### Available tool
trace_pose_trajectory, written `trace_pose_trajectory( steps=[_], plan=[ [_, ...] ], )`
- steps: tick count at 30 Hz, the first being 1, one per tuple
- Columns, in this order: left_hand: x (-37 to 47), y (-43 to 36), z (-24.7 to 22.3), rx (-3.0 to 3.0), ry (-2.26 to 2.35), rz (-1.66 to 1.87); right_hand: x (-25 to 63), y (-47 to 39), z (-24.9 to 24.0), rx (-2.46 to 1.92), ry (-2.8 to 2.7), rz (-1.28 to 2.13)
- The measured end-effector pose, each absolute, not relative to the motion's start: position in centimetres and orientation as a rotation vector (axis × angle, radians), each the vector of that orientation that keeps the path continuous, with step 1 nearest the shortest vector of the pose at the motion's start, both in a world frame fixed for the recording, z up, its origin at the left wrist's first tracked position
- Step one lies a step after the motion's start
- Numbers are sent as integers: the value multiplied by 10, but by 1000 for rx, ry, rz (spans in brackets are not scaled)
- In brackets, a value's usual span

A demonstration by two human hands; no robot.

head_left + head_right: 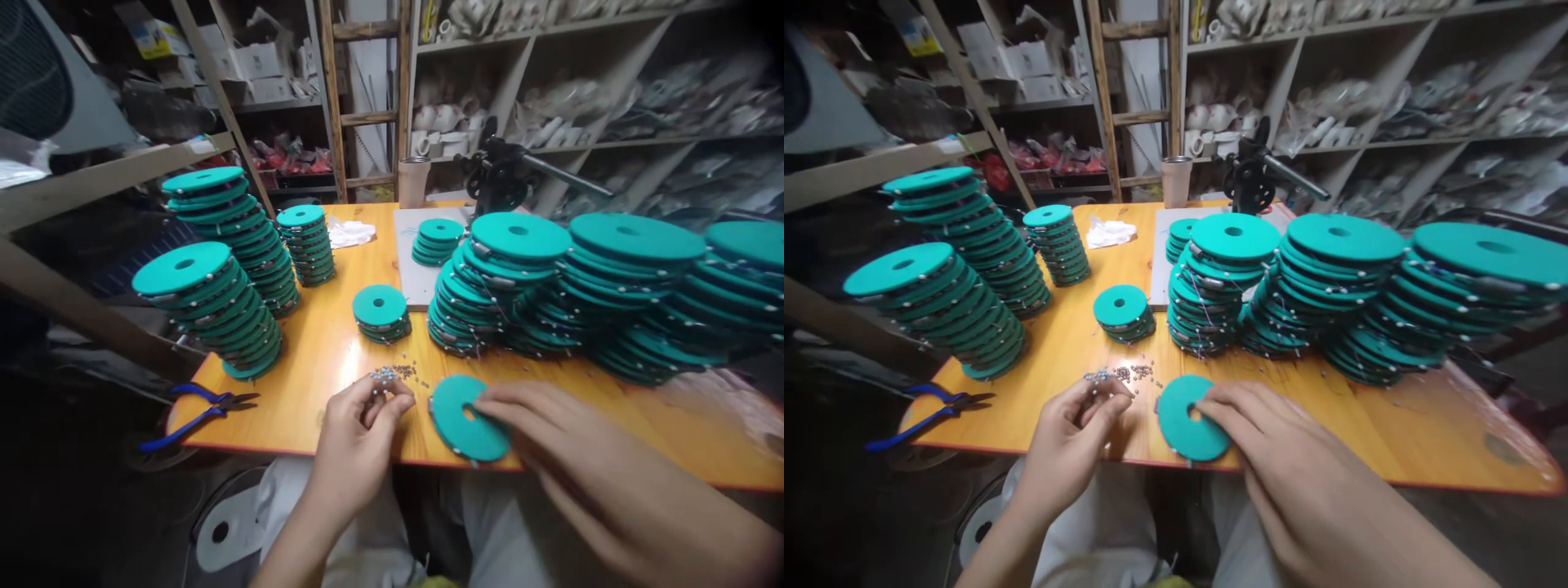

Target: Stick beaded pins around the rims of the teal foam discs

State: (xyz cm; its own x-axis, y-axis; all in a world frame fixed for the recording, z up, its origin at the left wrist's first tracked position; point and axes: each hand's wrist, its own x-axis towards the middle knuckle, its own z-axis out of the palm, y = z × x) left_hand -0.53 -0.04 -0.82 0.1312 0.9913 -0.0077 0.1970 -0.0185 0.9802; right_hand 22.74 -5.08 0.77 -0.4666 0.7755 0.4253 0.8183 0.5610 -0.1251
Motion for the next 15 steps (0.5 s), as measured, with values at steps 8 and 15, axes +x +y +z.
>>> trace_pose_trajectory(
  steps=[8,15],
  plan=[
    [-9,0,-6,1220,1141,1033,149,-25,2,-1196,-2100,279],
    [-10,-5,-13,1353,1147,1126,149,-25,-14,-1201,-1929,284]
  ],
)
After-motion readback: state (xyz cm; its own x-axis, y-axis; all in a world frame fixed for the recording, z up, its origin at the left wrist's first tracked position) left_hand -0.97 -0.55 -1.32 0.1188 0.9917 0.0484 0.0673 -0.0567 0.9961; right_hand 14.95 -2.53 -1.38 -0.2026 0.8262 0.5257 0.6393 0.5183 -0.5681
